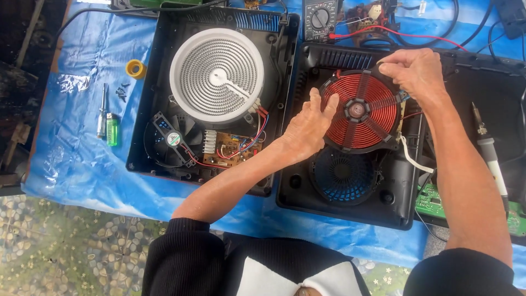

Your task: Adjusting the internal wiring and repositioning the heating coil of an induction cooktop during a repair.

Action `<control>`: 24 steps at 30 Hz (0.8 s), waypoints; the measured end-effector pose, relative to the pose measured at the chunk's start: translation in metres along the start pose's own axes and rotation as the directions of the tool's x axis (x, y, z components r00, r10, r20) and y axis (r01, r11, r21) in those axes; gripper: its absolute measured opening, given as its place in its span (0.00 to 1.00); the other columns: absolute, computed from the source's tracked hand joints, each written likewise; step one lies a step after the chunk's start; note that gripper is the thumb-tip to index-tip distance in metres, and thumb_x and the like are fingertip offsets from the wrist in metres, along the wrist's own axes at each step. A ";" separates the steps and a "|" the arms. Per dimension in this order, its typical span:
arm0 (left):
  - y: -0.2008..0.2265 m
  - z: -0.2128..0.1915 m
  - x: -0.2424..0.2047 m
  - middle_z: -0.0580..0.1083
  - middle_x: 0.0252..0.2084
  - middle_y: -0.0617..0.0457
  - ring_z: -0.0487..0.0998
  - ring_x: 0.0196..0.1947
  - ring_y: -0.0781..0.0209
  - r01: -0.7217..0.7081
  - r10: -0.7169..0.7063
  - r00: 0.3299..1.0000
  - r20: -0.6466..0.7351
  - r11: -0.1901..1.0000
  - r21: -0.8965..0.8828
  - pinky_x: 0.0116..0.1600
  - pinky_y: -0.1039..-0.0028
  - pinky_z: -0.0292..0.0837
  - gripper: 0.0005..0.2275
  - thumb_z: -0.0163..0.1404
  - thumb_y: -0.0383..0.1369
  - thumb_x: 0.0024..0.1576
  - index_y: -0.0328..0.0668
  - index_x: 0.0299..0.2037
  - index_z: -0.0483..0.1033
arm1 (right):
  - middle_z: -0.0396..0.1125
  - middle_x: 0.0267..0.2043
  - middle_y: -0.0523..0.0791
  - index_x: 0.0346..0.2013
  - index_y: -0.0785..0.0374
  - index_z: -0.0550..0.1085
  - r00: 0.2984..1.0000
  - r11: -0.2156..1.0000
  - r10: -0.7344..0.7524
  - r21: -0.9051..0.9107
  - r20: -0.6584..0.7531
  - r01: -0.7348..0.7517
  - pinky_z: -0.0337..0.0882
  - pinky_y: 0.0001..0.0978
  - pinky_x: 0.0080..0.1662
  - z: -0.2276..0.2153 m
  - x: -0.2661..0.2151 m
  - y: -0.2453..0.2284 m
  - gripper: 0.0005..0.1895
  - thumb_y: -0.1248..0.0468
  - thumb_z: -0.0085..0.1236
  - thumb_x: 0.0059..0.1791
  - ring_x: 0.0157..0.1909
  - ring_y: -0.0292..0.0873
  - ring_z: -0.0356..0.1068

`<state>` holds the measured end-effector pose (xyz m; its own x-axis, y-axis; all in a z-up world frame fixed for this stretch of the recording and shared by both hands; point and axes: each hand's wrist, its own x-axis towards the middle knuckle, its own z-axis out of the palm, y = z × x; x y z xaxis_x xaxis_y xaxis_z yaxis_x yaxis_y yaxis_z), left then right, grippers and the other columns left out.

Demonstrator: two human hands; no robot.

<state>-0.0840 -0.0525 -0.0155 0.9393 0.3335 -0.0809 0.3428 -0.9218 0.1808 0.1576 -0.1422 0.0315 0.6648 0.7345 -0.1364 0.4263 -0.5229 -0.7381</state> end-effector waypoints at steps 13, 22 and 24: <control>-0.014 0.006 0.000 0.42 0.74 0.17 0.59 0.66 0.11 -0.037 0.049 0.998 0.044 0.970 -0.239 0.64 0.46 0.65 0.56 0.74 0.40 0.40 0.50 0.76 0.44 | 0.77 0.38 0.47 0.58 0.57 0.79 0.978 0.914 -0.204 -0.367 -0.054 0.170 0.70 0.53 0.44 -0.010 -0.036 0.002 0.25 0.55 0.54 0.48 0.44 0.54 0.74; 0.011 -0.065 -0.069 0.35 0.73 0.16 0.46 0.71 0.13 -0.153 0.165 0.986 0.008 0.931 -0.330 0.71 0.35 0.53 0.51 0.70 0.40 0.46 0.33 0.77 0.48 | 0.63 0.46 0.52 0.70 0.60 0.69 0.761 0.663 -0.648 -0.503 -0.014 0.555 0.66 0.48 0.54 -0.024 -0.185 0.027 0.34 0.47 0.56 0.54 0.51 0.57 0.65; 0.014 -0.060 -0.092 0.36 0.76 0.23 0.48 0.72 0.16 -0.243 0.242 0.970 -0.031 0.940 -0.241 0.71 0.35 0.50 0.54 0.68 0.53 0.40 0.42 0.76 0.53 | 0.63 0.54 0.51 0.67 0.62 0.71 0.754 0.678 -0.649 -0.526 -0.102 0.513 0.66 0.45 0.56 -0.017 -0.217 0.030 0.33 0.46 0.58 0.53 0.56 0.54 0.63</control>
<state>-0.1645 -0.0841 0.0529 0.9944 0.1060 -0.0041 0.0977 -0.8995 0.4258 0.0370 -0.3249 0.0501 0.2866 0.8489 0.4440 0.9530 -0.2053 -0.2227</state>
